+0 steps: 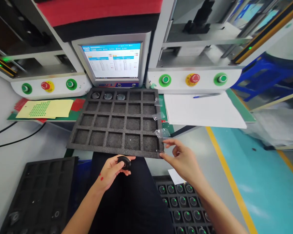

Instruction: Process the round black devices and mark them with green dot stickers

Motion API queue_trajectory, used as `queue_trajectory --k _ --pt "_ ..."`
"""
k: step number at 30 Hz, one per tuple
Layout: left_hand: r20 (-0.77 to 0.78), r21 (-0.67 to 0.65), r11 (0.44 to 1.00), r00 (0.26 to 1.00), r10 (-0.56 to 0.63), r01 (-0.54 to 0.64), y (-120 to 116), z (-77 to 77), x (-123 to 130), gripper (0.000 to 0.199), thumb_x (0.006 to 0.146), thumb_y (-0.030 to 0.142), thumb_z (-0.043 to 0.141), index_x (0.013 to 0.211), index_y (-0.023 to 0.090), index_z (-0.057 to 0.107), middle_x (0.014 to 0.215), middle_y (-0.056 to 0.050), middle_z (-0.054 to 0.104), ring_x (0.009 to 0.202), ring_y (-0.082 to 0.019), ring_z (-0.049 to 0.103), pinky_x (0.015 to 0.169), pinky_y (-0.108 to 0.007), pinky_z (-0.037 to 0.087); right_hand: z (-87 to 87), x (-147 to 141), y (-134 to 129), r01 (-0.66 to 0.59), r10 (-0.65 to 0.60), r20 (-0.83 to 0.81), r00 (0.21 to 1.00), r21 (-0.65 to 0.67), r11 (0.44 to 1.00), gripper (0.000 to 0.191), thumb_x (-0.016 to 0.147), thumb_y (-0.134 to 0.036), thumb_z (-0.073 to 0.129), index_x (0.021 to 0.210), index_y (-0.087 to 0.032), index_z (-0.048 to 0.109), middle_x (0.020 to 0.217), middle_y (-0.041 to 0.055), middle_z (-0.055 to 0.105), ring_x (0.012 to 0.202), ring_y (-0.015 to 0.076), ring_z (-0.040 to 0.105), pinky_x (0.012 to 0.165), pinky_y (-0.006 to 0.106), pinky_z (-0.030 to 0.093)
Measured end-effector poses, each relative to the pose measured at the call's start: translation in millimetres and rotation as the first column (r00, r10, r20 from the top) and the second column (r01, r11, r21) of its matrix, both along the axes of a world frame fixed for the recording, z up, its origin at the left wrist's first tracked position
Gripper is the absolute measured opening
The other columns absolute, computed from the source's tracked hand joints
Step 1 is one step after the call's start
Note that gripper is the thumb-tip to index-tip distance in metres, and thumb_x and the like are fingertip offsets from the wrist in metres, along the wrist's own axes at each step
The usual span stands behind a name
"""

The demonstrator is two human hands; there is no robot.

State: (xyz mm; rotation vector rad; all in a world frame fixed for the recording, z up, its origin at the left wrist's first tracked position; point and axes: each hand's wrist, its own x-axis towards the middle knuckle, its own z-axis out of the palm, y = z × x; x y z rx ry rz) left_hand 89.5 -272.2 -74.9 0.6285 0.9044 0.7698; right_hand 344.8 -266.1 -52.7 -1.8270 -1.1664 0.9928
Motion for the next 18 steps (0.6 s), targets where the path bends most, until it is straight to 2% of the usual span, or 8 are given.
queue_trajectory --k 3,6,9,12,13,15,16,18 --pt "-0.007 0.009 1.0 1.0 0.012 -0.012 -0.9 -2.4 2.1 0.049 0.065 0.05 0.084 0.088 0.009 0.074 0.112 -0.021 0.073 0.06 -0.013 0.068 0.058 -0.023 0.053 -9.7 2.4 0.7 0.06 -0.06 -0.036 0.998 0.013 0.998 0.07 0.042 -0.059 0.088 0.095 -0.021 0.063 0.077 -0.0011 0.055 0.048 0.0075 0.037 0.047 0.026 0.037" --pt "-0.006 0.026 0.999 1.0 0.031 -0.031 -3.8 0.5 3.2 0.049 0.065 0.051 0.084 0.087 0.008 0.071 0.11 -0.02 0.074 0.059 -0.012 0.067 0.058 -0.023 0.052 -10.8 1.1 -3.1 0.075 -0.074 -0.095 0.993 0.001 0.997 0.08 0.04 -0.068 0.084 0.1 -0.022 0.058 0.085 0.0028 0.058 0.05 0.01 0.045 0.049 0.03 0.044" --pt "0.039 0.005 0.998 0.997 0.06 -0.06 -12.3 9.6 0.9 0.049 0.066 0.052 0.082 0.085 0.009 0.068 0.094 -0.017 0.077 0.058 -0.013 0.066 0.058 -0.023 0.051 6.4 -6.9 -16.4 0.151 -0.15 -0.025 0.988 0.076 0.986 0.074 0.048 -0.073 0.078 0.102 -0.028 0.053 0.098 0.0076 0.062 0.064 0.0234 0.059 0.058 0.043 0.052" --pt "0.082 -0.007 0.995 0.992 0.099 -0.099 -28.8 20.9 -7.7 0.053 0.063 0.056 0.082 0.08 0.009 0.065 0.077 -0.015 0.076 0.055 -0.014 0.065 0.057 -0.025 0.05 31.6 -22.0 -33.0 0.203 -0.244 0.157 0.957 0.237 0.95 0.052 0.067 -0.07 0.069 0.104 -0.037 0.054 0.094 0.008 0.062 0.084 0.0381 0.063 0.074 0.058 0.052" --pt "0.087 -0.005 0.994 0.99 0.112 -0.112 -35.4 24.0 -12.2 0.054 0.061 0.057 0.082 0.077 0.009 0.065 0.076 -0.015 0.075 0.054 -0.014 0.064 0.057 -0.025 0.05 38.3 -28.5 -36.2 0.157 -0.226 0.218 0.949 0.295 0.942 0.045 0.073 -0.068 0.067 0.104 -0.038 0.055 0.091 0.0082 0.062 0.087 0.0398 0.063 0.077 0.06 0.051" --pt "0.095 -0.01 0.989 0.985 0.145 -0.145 -48.9 28.1 -24.1 0.055 0.059 0.059 0.083 0.074 0.009 0.065 0.075 -0.015 0.075 0.053 -0.014 0.064 0.056 -0.025 0.05 46.5 -44.4 -34.9 -0.055 -0.088 0.335 0.938 0.394 0.917 0.036 0.08 -0.066 0.061 0.101 -0.037 0.057 0.086 0.0072 0.063 0.082 0.0377 0.065 0.074 0.058 0.053" --pt "0.098 -0.013 0.986 0.981 0.167 -0.166 -55.1 28.9 -31.5 0.055 0.059 0.059 0.082 0.074 0.009 0.065 0.075 -0.015 0.075 0.053 -0.014 0.064 0.056 -0.024 0.049 48.2 -53.9 -29.4 -0.198 0.01 0.397 0.918 0.435 0.879 0.034 0.084 -0.065 0.057 0.099 -0.035 0.058 0.083 0.0058 0.065 0.076 0.0342 0.066 0.069 0.054 0.055" --pt "0.101 -0.028 0.973 0.968 0.23 -0.228 -65.2 27.6 -48.8 0.053 0.061 0.057 0.082 0.075 0.009 0.065 0.075 -0.014 0.076 0.054 -0.013 0.064 0.057 -0.023 0.048 49.4 -76.7 -8.2 -0.483 0.198 0.531 0.824 0.477 0.734 0.032 0.092 -0.06 0.05 0.098 -0.03 0.057 0.077 0.0031 0.067 0.065 0.026 0.067 0.059 0.042 0.056"
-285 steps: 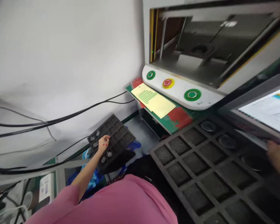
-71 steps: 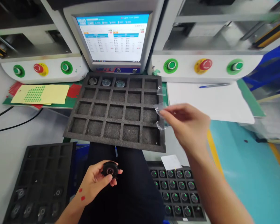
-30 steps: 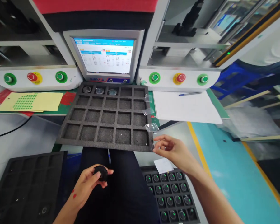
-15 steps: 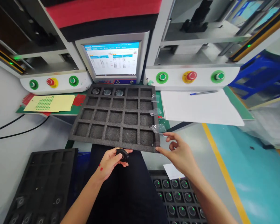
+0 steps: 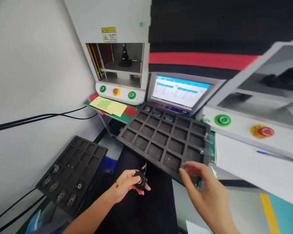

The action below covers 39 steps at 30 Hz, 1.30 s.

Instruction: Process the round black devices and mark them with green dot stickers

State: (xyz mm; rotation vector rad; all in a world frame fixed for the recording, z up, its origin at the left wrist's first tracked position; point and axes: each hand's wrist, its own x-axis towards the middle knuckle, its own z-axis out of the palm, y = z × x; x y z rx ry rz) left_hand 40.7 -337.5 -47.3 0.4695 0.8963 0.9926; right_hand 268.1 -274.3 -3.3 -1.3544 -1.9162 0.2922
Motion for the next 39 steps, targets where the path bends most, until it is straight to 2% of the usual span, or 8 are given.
queue_trajectory --k 3,5,11,15,20,25,34,39 --pt "0.025 -0.045 0.993 0.994 0.109 -0.108 -9.2 -10.5 -27.3 0.046 0.065 0.05 0.082 0.075 0.009 0.065 0.076 -0.013 0.076 0.056 -0.012 0.063 0.059 -0.022 0.048 1.0 -43.3 52.8 -0.35 0.329 0.186 0.926 0.095 0.932 0.025 0.099 -0.044 0.044 0.094 -0.023 0.057 0.078 0.0033 0.069 0.065 0.0187 0.068 0.059 0.029 0.055" --pt "0.058 -0.09 0.982 0.984 0.17 -0.164 -11.6 -24.2 -41.2 0.041 0.067 0.047 0.081 0.075 0.01 0.064 0.076 -0.012 0.076 0.056 -0.011 0.063 0.06 -0.021 0.047 1.0 -77.3 96.0 -0.491 0.457 0.276 0.846 0.067 0.869 0.026 0.099 -0.037 0.041 0.089 -0.022 0.059 0.079 0.0042 0.069 0.069 0.018 0.069 0.063 0.028 0.055" --pt "0.184 -0.255 0.947 0.951 0.247 -0.196 0.9 -87.5 -42.9 0.038 0.063 0.045 0.079 0.069 0.011 0.062 0.067 -0.011 0.074 0.051 -0.011 0.062 0.055 -0.022 0.044 -18.4 -178.6 218.9 -0.642 0.615 0.455 0.644 -0.116 0.758 0.018 0.088 -0.023 0.048 0.082 -0.021 0.065 0.079 0.0049 0.071 0.069 0.0195 0.068 0.062 0.029 0.052" --pt "0.248 -0.301 0.936 0.933 0.262 -0.182 18.8 -120.7 -35.7 0.039 0.057 0.043 0.082 0.062 0.012 0.06 0.063 -0.01 0.071 0.057 -0.016 0.067 0.059 -0.025 0.045 -42.7 -213.4 264.7 -0.657 0.667 0.521 0.532 -0.244 0.714 0.019 0.087 -0.02 0.051 0.084 -0.021 0.069 0.087 0.0036 0.075 0.074 0.0198 0.07 0.065 0.027 0.052" --pt "0.326 -0.326 0.929 0.902 0.284 -0.175 32.7 -139.0 -43.9 0.04 0.057 0.043 0.085 0.07 0.012 0.064 0.066 -0.008 0.07 0.065 -0.019 0.069 0.065 -0.029 0.048 -61.8 -218.3 283.0 -0.631 0.681 0.564 0.466 -0.328 0.703 0.024 0.089 -0.021 0.051 0.095 -0.022 0.074 0.097 0.0044 0.075 0.083 0.0224 0.071 0.066 0.028 0.052" --pt "0.398 -0.279 0.95 0.883 0.247 -0.14 32.8 -141.9 -48.9 0.039 0.063 0.041 0.084 0.078 0.009 0.068 0.07 -0.01 0.072 0.066 -0.018 0.069 0.066 -0.028 0.047 -65.8 -220.5 288.1 -0.627 0.69 0.578 0.436 -0.354 0.694 0.026 0.089 -0.024 0.052 0.101 -0.026 0.075 0.101 0.0009 0.075 0.088 0.0216 0.071 0.066 0.027 0.052" --pt "0.519 -0.239 0.969 0.835 0.182 -0.063 25.1 -143.2 -32.1 0.041 0.062 0.045 0.083 0.072 0.009 0.065 0.068 -0.012 0.073 0.066 -0.02 0.071 0.066 -0.028 0.048 -64.0 -227.0 293.9 -0.648 0.704 0.562 0.434 -0.348 0.678 0.02 0.087 -0.025 0.054 0.086 -0.024 0.074 0.098 0.0013 0.074 0.086 0.021 0.07 0.067 0.028 0.051" --pt "0.566 -0.2 0.98 0.818 0.106 0.011 22.8 -145.6 -17.4 0.032 0.07 0.037 0.078 0.073 0.007 0.066 0.069 -0.014 0.072 0.068 -0.021 0.07 0.071 -0.032 0.048 -62.8 -227.9 295.1 -0.64 0.706 0.56 0.433 -0.361 0.678 0.017 0.086 -0.025 0.054 0.083 -0.024 0.071 0.095 0.0005 0.074 0.08 0.0194 0.069 0.063 0.027 0.048"
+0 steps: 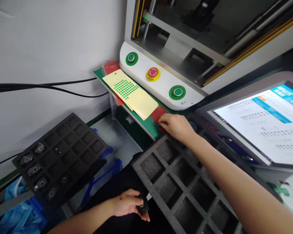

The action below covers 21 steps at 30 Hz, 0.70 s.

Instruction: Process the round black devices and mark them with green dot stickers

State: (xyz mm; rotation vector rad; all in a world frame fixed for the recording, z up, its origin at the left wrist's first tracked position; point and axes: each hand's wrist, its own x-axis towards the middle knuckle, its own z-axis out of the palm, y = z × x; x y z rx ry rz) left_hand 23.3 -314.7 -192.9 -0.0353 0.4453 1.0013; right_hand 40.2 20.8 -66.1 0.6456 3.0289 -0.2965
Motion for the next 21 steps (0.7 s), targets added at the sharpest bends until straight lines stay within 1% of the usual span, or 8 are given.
queue_trajectory --k 3,5,9,11,15,17,19,21 --pt "0.013 0.017 1.0 1.0 -0.024 0.024 -0.8 -1.2 6.0 0.027 0.075 0.034 0.074 0.071 0.008 0.067 0.07 -0.014 0.072 0.069 -0.021 0.07 0.074 -0.033 0.048 -0.1 0.1 0.0 0.009 -0.009 0.01 1.0 0.0 1.0 0.015 0.084 -0.023 0.055 0.081 -0.024 0.069 0.088 -0.0005 0.074 0.072 0.0178 0.068 0.059 0.026 0.046" --pt "0.016 0.019 0.999 0.999 -0.035 0.035 -1.1 -1.5 7.8 0.027 0.074 0.035 0.075 0.071 0.009 0.067 0.07 -0.012 0.073 0.069 -0.02 0.07 0.072 -0.031 0.048 -0.7 0.6 -0.2 0.015 -0.015 0.015 1.0 0.0 1.0 0.014 0.084 -0.023 0.054 0.08 -0.024 0.068 0.085 -0.0009 0.073 0.069 0.0174 0.067 0.057 0.026 0.044" --pt "0.019 0.02 0.999 0.999 -0.046 0.046 -0.6 -1.9 7.5 0.033 0.07 0.041 0.078 0.07 0.009 0.067 0.068 -0.011 0.072 0.067 -0.018 0.07 0.066 -0.028 0.047 -1.4 1.1 -1.4 0.008 -0.008 0.009 1.0 -0.001 1.0 0.019 0.085 -0.024 0.053 0.094 -0.025 0.07 0.099 0.0001 0.074 0.081 0.0198 0.069 0.065 0.027 0.048" --pt "0.018 0.019 0.999 0.999 -0.045 0.045 -0.3 -2.7 7.0 0.035 0.069 0.042 0.078 0.071 0.009 0.066 0.067 -0.011 0.072 0.067 -0.019 0.07 0.066 -0.028 0.047 -0.8 1.0 -2.1 -0.003 0.003 0.009 1.0 -0.002 1.0 0.02 0.085 -0.025 0.052 0.093 -0.025 0.071 0.103 0.0003 0.074 0.085 0.0204 0.07 0.068 0.028 0.049" --pt "0.013 0.016 0.999 0.999 -0.04 0.04 -0.9 -4.8 6.4 0.034 0.07 0.04 0.077 0.072 0.009 0.065 0.068 -0.012 0.071 0.068 -0.02 0.07 0.069 -0.031 0.047 0.6 1.0 -3.0 -0.005 0.005 0.014 1.0 0.007 1.0 0.019 0.086 -0.026 0.05 0.083 -0.024 0.069 0.098 0.0 0.073 0.078 0.0189 0.069 0.06 0.027 0.046" --pt "0.013 0.017 0.999 0.999 -0.04 0.039 -1.5 -5.6 5.8 0.033 0.072 0.039 0.076 0.074 0.008 0.065 0.069 -0.013 0.071 0.069 -0.021 0.07 0.072 -0.032 0.047 0.4 1.3 -3.2 -0.002 0.002 0.013 1.0 0.012 1.0 0.019 0.086 -0.026 0.05 0.086 -0.025 0.069 0.097 -0.0004 0.073 0.075 0.0183 0.068 0.058 0.027 0.045" --pt "0.013 0.019 0.999 0.999 -0.037 0.037 -1.7 -5.9 4.7 0.032 0.074 0.038 0.075 0.075 0.008 0.065 0.069 -0.013 0.071 0.069 -0.021 0.07 0.073 -0.033 0.047 0.0 1.5 -3.6 -0.001 0.001 0.009 1.0 0.017 1.0 0.02 0.086 -0.025 0.051 0.092 -0.026 0.07 0.1 -0.0003 0.073 0.078 0.0186 0.068 0.06 0.027 0.046" --pt "0.013 0.02 0.999 0.999 -0.034 0.033 -1.3 -6.0 3.3 0.032 0.073 0.039 0.075 0.076 0.009 0.065 0.069 -0.012 0.071 0.069 -0.02 0.07 0.072 -0.033 0.047 -0.1 1.6 -4.2 -0.003 0.003 0.009 1.0 0.019 1.0 0.021 0.086 -0.025 0.051 0.094 -0.025 0.07 0.103 0.0001 0.073 0.082 0.0192 0.068 0.063 0.027 0.047"
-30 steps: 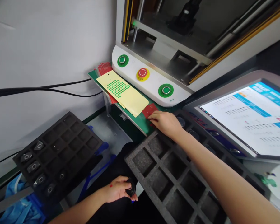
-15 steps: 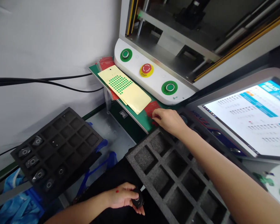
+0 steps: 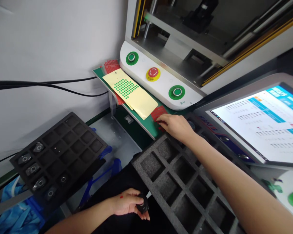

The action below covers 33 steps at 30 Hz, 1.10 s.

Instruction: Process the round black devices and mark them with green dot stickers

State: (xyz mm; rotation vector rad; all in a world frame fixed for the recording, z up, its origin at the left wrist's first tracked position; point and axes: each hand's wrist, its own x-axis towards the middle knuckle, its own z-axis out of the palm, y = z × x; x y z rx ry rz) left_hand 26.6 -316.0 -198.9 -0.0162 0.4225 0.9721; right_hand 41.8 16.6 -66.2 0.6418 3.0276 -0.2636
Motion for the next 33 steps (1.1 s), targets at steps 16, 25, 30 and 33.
queue_trajectory --k 16,25,30,33 --pt "-0.016 -0.022 1.0 1.0 0.018 -0.018 4.0 1.5 -1.9 0.038 0.067 0.044 0.08 0.075 0.009 0.067 0.068 -0.011 0.073 0.066 -0.02 0.071 0.064 -0.027 0.049 0.4 -1.2 -2.2 0.035 -0.035 0.026 0.999 0.018 0.999 0.011 0.086 -0.025 0.054 0.079 -0.024 0.063 0.084 -0.0022 0.072 0.065 0.0163 0.063 0.054 0.027 0.037" --pt "-0.222 0.06 0.985 0.96 0.17 -0.16 11.0 43.4 -33.4 0.05 0.066 0.057 0.082 0.073 0.009 0.066 0.074 -0.014 0.076 0.051 -0.012 0.06 0.053 -0.023 0.041 56.8 14.0 -57.4 0.148 -0.107 -0.338 0.935 0.098 0.984 0.02 0.093 -0.026 0.049 0.084 -0.02 0.065 0.101 0.0072 0.069 0.069 0.0158 0.062 0.056 0.027 0.044" --pt "-0.28 0.106 0.964 0.924 0.262 -0.242 -0.4 99.6 -36.1 0.066 0.073 0.062 0.074 0.11 0.008 0.071 0.091 -0.017 0.077 0.057 -0.012 0.058 0.059 -0.026 0.043 109.7 85.6 -177.7 0.159 -0.081 -0.738 0.669 0.036 0.987 0.008 0.091 -0.019 0.063 0.085 -0.024 0.062 0.084 0.0021 0.063 0.056 0.0112 0.051 0.046 0.026 0.038" --pt "-0.291 0.165 0.96 0.919 0.265 -0.225 -8.0 130.0 -21.0 0.061 0.078 0.055 0.073 0.114 0.007 0.071 0.088 -0.018 0.076 0.061 -0.014 0.059 0.06 -0.027 0.044 113.3 122.4 -255.6 0.197 -0.273 -0.788 0.552 -0.195 0.961 0.016 0.086 -0.011 0.065 0.086 -0.026 0.061 0.075 0.0011 0.061 0.061 0.0157 0.058 0.049 0.028 0.043"
